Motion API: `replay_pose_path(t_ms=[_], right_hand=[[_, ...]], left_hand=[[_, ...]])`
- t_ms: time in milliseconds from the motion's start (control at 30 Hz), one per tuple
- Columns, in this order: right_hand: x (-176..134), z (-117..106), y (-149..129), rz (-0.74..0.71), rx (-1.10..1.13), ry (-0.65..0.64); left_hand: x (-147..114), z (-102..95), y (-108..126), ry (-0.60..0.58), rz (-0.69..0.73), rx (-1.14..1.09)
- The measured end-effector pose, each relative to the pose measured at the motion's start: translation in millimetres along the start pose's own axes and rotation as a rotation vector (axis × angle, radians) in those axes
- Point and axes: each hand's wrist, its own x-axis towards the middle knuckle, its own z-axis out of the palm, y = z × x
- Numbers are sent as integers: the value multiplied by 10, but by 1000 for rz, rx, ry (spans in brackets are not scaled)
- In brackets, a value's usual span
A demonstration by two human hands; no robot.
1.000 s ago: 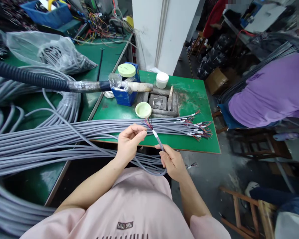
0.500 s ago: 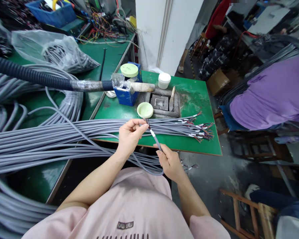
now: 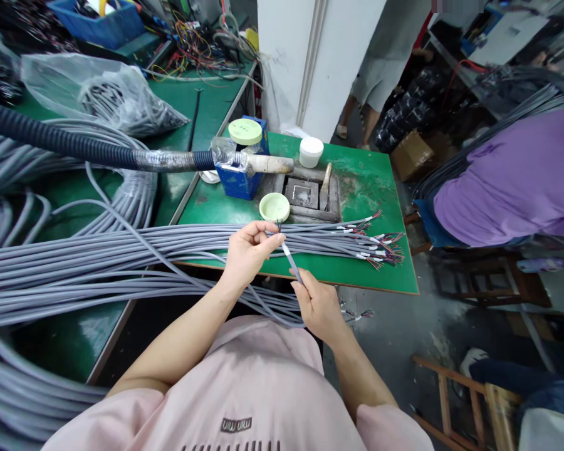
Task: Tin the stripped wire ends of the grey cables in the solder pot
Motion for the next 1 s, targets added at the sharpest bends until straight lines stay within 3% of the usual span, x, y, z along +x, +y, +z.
replay_pose_path(t_ms=[200,367,433,500,567,667,900,1000], right_hand=[[3,-15,-4,6,54,-9],[181,-82,-14,278,823,-260],[328,-106,-41,316,1064,-322],[468,-103,-75,290,1156,-302],[564,-67,-105,228,1158,-239],[617,9,-137,138,1082,-109],[754,26,-228,-67,625,208],[957,-26,-239,-191,355,278]], left_hand=[[48,-20,-4,-21,-27,-25],[-94,37,-27,-31,130,42],[-187,69,-74,-22,255,95],[-261,90,-128,-4,357,102],[-304,97,-164,8,397,42],[-315,92,-154,21,346,-119],[-211,74,-156,51,2,-324],[-171,51,-245,-2,-121,-324]])
